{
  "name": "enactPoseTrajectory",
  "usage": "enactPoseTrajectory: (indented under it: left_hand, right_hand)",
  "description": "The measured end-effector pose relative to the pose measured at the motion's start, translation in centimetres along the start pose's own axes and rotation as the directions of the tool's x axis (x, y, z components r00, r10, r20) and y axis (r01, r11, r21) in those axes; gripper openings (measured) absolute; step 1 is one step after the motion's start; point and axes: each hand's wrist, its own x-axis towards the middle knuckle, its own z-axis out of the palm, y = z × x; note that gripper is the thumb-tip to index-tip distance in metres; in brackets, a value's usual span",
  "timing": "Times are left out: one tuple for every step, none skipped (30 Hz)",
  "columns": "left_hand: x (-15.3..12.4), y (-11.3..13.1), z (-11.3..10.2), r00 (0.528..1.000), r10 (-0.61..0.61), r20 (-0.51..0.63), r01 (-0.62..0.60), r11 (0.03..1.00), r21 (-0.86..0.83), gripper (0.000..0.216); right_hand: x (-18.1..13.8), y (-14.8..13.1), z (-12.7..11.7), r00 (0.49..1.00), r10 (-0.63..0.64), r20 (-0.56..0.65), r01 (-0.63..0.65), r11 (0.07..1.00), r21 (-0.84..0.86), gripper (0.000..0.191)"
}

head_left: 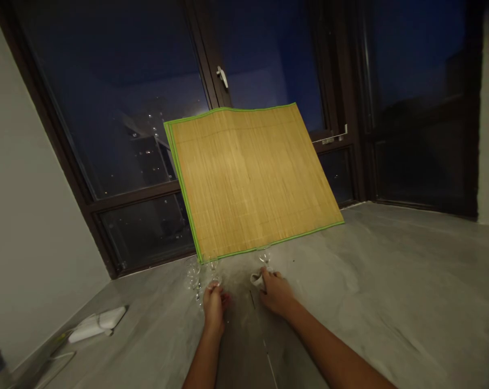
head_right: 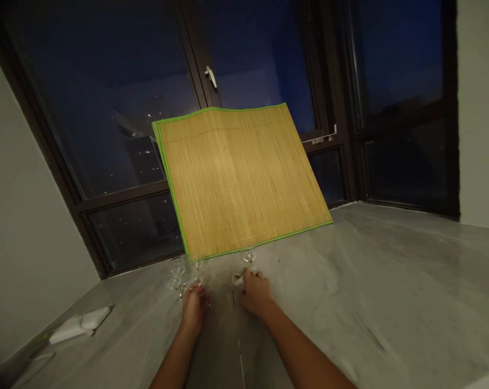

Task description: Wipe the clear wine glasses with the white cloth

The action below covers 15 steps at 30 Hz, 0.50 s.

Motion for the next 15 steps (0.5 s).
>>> enactPoseTrajectory:
  left_hand:
    - [0.0,-0.03,0.0,1.0,0.007,0.002,-0.007,1.0,0.016,0.024]
    - [0.01,-0.07,-0.01,1.0,0.016,0.002,-0.016,0.999,0.031,0.025]
    - [0.02,-0.12,-0.01,1.0,0.028,0.002,-0.028,0.998,0.048,0.025]
    - [0.04,-0.18,-0.02,0.999,0.041,0.001,-0.041,0.997,0.065,0.025]
    - [0.07,-0.25,-0.02,0.999,0.054,0.001,-0.054,0.995,0.082,0.024]
    - [0.12,-0.33,-0.03,0.998,0.066,0.003,-0.066,0.993,0.1,0.024]
    - [0.17,-0.42,-0.02,0.997,0.077,0.006,-0.077,0.99,0.117,0.023]
    - [0.23,-0.52,-0.02,0.996,0.087,0.011,-0.088,0.987,0.134,0.023]
    - [0.29,-0.61,-0.01,0.995,0.096,0.016,-0.097,0.984,0.152,0.022]
    - [0.34,-0.71,0.0,0.994,0.105,0.021,-0.107,0.98,0.17,0.023]
    - [0.39,-0.8,0.01,0.993,0.113,0.026,-0.116,0.975,0.189,0.023]
    - [0.42,-0.88,0.02,0.992,0.122,0.031,-0.126,0.97,0.21,0.023]
    - [0.43,-0.93,0.03,0.991,0.132,0.036,-0.137,0.962,0.234,0.022]
    - [0.4,-0.96,0.04,0.989,0.144,0.043,-0.15,0.953,0.262,0.022]
    - [0.34,-0.96,0.05,0.986,0.159,0.051,-0.167,0.942,0.292,0.022]
  right_hand:
    - [0.11,0.07,0.14,1.0,0.004,-0.006,-0.004,1.0,0.013,0.066]
    - [0.18,0.08,0.28,1.0,0.009,-0.021,-0.009,1.0,0.029,0.07]
    - [0.2,0.02,0.42,0.999,0.015,-0.048,-0.012,0.999,0.047,0.072]
    - [0.21,-0.08,0.56,0.996,0.02,-0.083,-0.015,0.998,0.062,0.073]
    - [0.2,-0.2,0.67,0.993,0.026,-0.116,-0.018,0.997,0.074,0.07]
    - [0.2,-0.32,0.75,0.99,0.034,-0.139,-0.023,0.997,0.079,0.065]
    - [0.2,-0.42,0.79,0.987,0.046,-0.151,-0.035,0.996,0.079,0.061]
    - [0.19,-0.5,0.78,0.985,0.067,-0.157,-0.056,0.996,0.074,0.06]
    - [0.18,-0.55,0.74,0.982,0.096,-0.164,-0.087,0.994,0.065,0.062]
    - [0.15,-0.56,0.68,0.976,0.129,-0.174,-0.121,0.991,0.053,0.065]
    - [0.1,-0.54,0.61,0.969,0.16,-0.188,-0.155,0.987,0.041,0.069]
    - [0.02,-0.5,0.54,0.961,0.188,-0.201,-0.186,0.982,0.03,0.073]
    - [-0.06,-0.44,0.48,0.956,0.21,-0.202,-0.21,0.977,0.023,0.075]
    - [-0.13,-0.35,0.44,0.956,0.223,-0.191,-0.223,0.975,0.022,0.076]
    - [-0.18,-0.27,0.42,0.96,0.219,-0.172,-0.218,0.976,0.026,0.075]
